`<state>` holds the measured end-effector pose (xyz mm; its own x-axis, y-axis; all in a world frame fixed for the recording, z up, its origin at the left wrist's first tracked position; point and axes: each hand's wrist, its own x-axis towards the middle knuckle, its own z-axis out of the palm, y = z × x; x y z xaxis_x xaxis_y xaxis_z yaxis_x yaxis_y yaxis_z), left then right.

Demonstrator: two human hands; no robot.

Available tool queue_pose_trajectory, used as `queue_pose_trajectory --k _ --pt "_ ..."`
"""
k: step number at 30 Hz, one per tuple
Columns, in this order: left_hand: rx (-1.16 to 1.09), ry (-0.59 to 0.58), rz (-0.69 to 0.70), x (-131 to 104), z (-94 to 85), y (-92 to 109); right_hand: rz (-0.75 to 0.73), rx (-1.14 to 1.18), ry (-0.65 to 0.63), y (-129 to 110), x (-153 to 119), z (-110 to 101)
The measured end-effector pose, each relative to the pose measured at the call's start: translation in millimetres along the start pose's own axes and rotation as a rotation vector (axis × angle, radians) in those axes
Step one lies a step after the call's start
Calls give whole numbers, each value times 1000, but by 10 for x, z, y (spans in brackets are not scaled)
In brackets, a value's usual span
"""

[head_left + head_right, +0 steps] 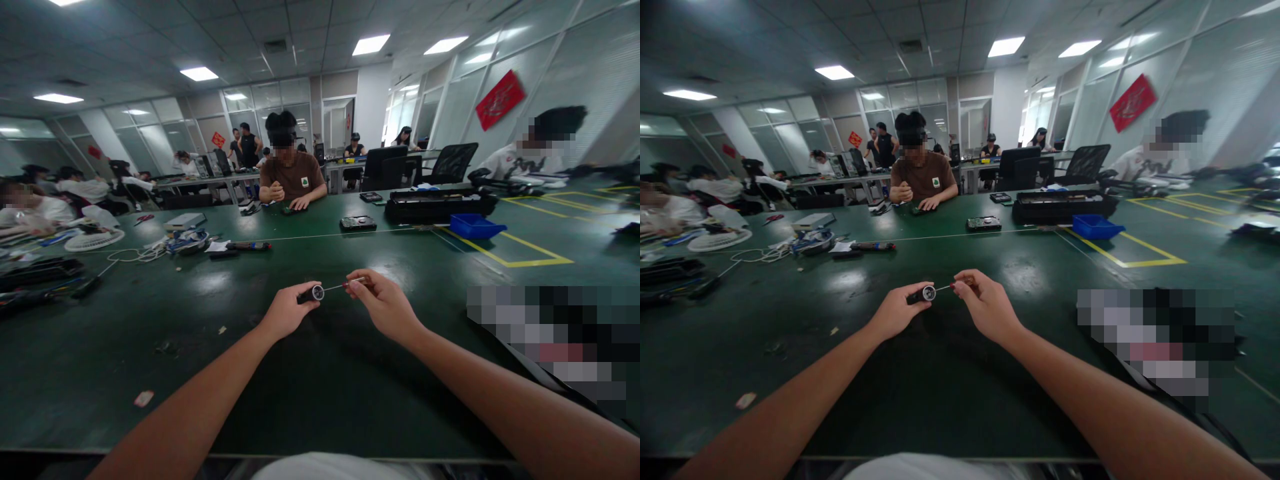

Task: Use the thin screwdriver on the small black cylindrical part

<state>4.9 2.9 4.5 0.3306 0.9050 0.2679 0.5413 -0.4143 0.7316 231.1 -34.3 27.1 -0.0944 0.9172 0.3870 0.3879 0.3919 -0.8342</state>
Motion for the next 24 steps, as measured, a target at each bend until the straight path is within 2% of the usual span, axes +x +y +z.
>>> queue_pose_trajectory --k 11,21,24 --pt "14 3 3 -9 -9 12 20 -46 21 -17 -3 9" --pt "44 -40 46 -34 -3 1 5 -260 66 -107 -24 -40" --pt "69 -59 72 -44 -1 14 -26 -252 71 -106 -29 -46"
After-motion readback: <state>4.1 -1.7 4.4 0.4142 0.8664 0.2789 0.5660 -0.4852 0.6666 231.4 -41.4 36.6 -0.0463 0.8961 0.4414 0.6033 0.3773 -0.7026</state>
